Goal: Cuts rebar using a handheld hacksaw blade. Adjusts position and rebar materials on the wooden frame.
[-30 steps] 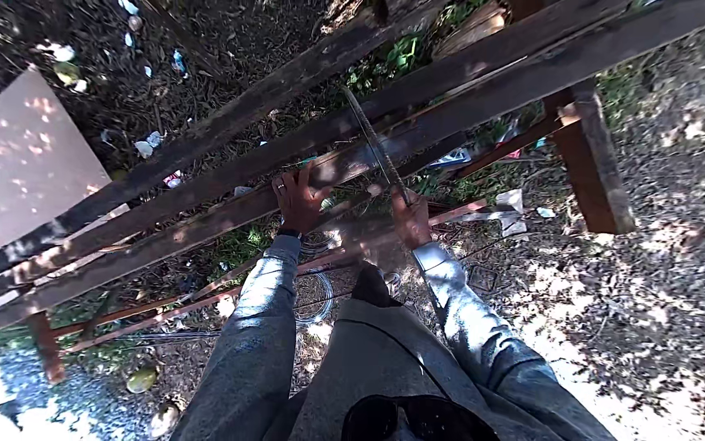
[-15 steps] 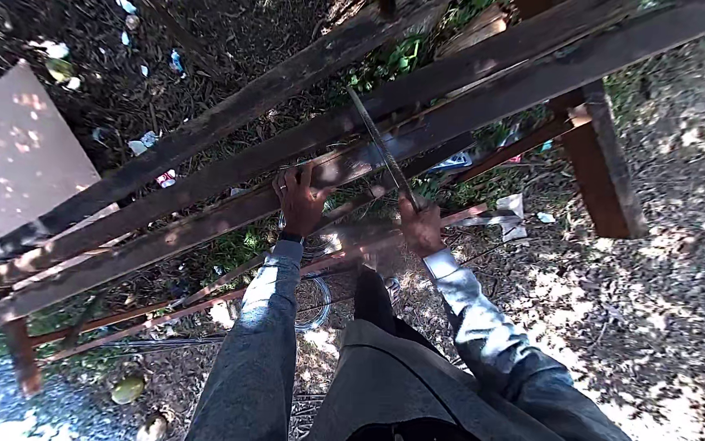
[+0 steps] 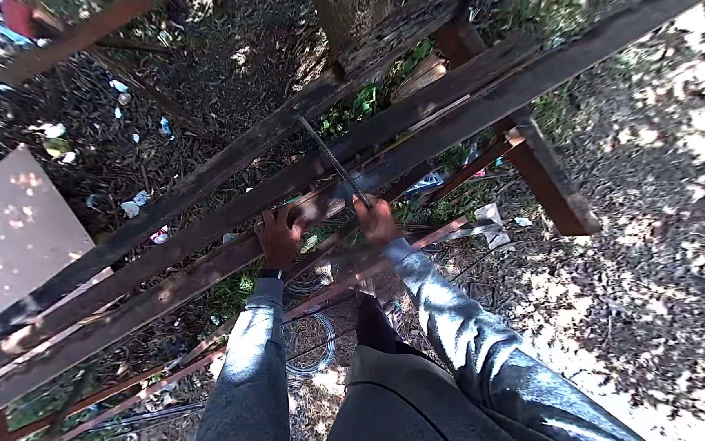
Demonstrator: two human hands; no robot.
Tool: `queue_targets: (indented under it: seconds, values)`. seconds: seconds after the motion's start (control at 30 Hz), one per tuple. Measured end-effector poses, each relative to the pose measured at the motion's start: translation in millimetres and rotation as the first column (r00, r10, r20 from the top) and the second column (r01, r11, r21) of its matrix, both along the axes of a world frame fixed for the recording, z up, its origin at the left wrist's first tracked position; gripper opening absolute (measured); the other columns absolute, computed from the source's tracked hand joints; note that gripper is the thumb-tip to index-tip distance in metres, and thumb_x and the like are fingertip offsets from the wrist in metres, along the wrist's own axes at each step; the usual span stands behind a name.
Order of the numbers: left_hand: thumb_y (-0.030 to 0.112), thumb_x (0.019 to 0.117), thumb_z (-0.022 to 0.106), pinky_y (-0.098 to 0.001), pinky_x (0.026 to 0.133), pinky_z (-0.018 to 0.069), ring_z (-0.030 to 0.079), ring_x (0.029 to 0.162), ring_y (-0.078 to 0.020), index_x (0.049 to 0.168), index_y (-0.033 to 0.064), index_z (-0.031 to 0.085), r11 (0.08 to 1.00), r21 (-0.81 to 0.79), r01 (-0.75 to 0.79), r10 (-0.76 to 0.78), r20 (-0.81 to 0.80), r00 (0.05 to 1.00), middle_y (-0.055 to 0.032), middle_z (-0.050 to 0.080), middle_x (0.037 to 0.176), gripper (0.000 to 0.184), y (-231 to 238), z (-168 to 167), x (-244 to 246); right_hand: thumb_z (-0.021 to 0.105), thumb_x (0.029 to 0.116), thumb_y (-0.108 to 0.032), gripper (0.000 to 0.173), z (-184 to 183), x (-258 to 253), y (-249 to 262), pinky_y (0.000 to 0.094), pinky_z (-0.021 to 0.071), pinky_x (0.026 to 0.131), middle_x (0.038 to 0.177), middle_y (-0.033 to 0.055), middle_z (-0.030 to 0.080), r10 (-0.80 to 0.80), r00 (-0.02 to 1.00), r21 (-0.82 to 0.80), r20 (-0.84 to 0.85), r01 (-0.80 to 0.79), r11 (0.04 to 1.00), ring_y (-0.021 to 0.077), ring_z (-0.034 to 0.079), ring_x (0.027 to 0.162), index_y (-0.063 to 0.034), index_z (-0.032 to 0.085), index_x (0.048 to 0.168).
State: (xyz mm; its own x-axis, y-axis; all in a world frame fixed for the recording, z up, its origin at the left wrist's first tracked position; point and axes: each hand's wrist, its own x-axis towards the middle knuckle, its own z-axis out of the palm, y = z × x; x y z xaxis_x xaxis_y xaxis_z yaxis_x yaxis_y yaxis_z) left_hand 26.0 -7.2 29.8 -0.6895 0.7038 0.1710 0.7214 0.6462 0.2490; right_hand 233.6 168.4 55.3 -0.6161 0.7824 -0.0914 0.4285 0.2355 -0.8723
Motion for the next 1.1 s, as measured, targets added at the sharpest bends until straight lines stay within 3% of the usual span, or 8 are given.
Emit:
queue_targets:
  seconds: [0.1, 0.23, 0.37, 0.53, 0.7, 0.87, 1.0, 1.1]
  values:
    - [0.061, 0.1007, 0.051, -0.0569, 0.096, 0.0485, 0.058, 0.113, -0.0345, 0.122, 0.0264, 0.070, 0.999, -0.034, 0.003, -0.001, 0.054, 0.999, -0.0126, 0.062, 0.118, 0.045, 10.2, 8.7, -14.7, 0.047, 0.1074, -0.045, 0.042, -8.2, -6.1, 7.2, 0.0507, 0.0549, 0.060, 0.072, 0.0097, 0.064, -0.018, 1.000, -0.001, 0.020, 0.018, 1.000, 0.0249, 0.064, 0.064, -0.0113, 0.070, 0.096]
    - [0.066, 0.0955, 0.057, -0.0608, 0.093, 0.0498, 0.061, 0.108, -0.0372, 0.109, 0.0159, 0.071, 0.997, -0.047, -0.062, 0.066, 0.092, 0.994, -0.0150, 0.065, 0.111, 0.054, 26.1, 19.9, -13.7, 0.050, 0.1061, -0.041, 0.039, 3.2, -10.2, 10.2, 0.0512, 0.0564, 0.068, 0.076, 0.0103, 0.067, -0.026, 0.998, -0.056, 0.057, 0.030, 0.998, 0.0249, 0.067, 0.072, -0.0094, 0.070, 0.096]
    - [0.070, 0.0939, 0.055, -0.0617, 0.091, 0.0492, 0.063, 0.108, -0.0376, 0.109, 0.0151, 0.070, 0.989, -0.078, -0.128, 0.135, 0.092, 0.987, -0.0157, 0.066, 0.110, 0.059, 31.8, 21.0, -4.6, 0.050, 0.1062, -0.040, 0.037, 8.6, -9.3, 11.7, 0.0502, 0.0570, 0.072, 0.079, 0.0098, 0.069, -0.024, 0.997, -0.080, 0.067, 0.029, 0.996, 0.0240, 0.068, 0.075, -0.0104, 0.072, 0.099]
    - [0.076, 0.0925, 0.050, -0.0588, 0.088, 0.0504, 0.064, 0.103, -0.0359, 0.107, 0.0153, 0.069, 0.988, -0.067, -0.140, 0.144, 0.058, 0.988, -0.0131, 0.068, 0.104, 0.065, 24.9, 14.8, -3.5, 0.052, 0.1061, -0.039, 0.037, 3.5, -12.0, 10.5, 0.0481, 0.0565, 0.070, 0.075, 0.0090, 0.067, -0.033, 0.999, -0.076, 0.031, 0.035, 0.997, 0.0229, 0.067, 0.072, -0.0094, 0.071, 0.094]
    - [0.076, 0.0913, 0.050, -0.0578, 0.092, 0.0501, 0.065, 0.105, -0.0350, 0.109, 0.0111, 0.070, 0.983, -0.057, -0.172, 0.175, 0.043, 0.984, -0.0152, 0.068, 0.107, 0.070, 33.7, 10.8, -3.5, 0.051, 0.1046, -0.040, 0.039, 7.3, -9.8, 17.9, 0.0445, 0.0565, 0.082, 0.085, 0.0089, 0.072, -0.022, 0.999, -0.048, 0.023, 0.024, 0.999, 0.0204, 0.069, 0.084, -0.0091, 0.074, 0.099]
    - [0.067, 0.0922, 0.058, -0.0596, 0.098, 0.0456, 0.062, 0.110, -0.0392, 0.107, 0.0067, 0.069, 0.980, 0.023, -0.196, 0.195, 0.043, 0.980, -0.0190, 0.066, 0.111, 0.063, 40.7, 13.0, 7.3, 0.053, 0.1056, -0.038, 0.038, 3.7, -5.9, 22.5, 0.0447, 0.0559, 0.076, 0.078, 0.0090, 0.069, -0.033, 0.999, -0.035, -0.012, 0.032, 0.999, 0.0204, 0.067, 0.076, -0.0078, 0.073, 0.094]
    - [0.072, 0.0905, 0.058, -0.0595, 0.102, 0.0452, 0.055, 0.122, -0.0413, 0.118, 0.0098, 0.065, 0.980, 0.037, -0.195, 0.194, 0.029, 0.981, -0.0201, 0.059, 0.124, 0.068, 21.8, -1.3, 13.7, 0.049, 0.1077, -0.044, 0.043, -4.9, -4.8, 15.5, 0.0525, 0.0556, 0.069, 0.077, 0.0123, 0.066, 0.013, 1.000, -0.034, 0.028, -0.012, 0.999, 0.0270, 0.066, 0.071, -0.0081, 0.070, 0.099]
    - [0.071, 0.0925, 0.057, -0.0598, 0.102, 0.0460, 0.054, 0.121, -0.0416, 0.121, 0.0110, 0.063, 0.987, 0.078, -0.143, 0.144, -0.007, 0.990, -0.0204, 0.056, 0.126, 0.066, 12.6, -5.7, 16.3, 0.048, 0.1072, -0.049, 0.046, -4.2, -2.7, 11.0, 0.0535, 0.0526, 0.062, 0.073, 0.0125, 0.063, 0.006, 1.000, -0.056, 0.027, -0.005, 0.998, 0.0279, 0.062, 0.066, -0.0089, 0.069, 0.099]
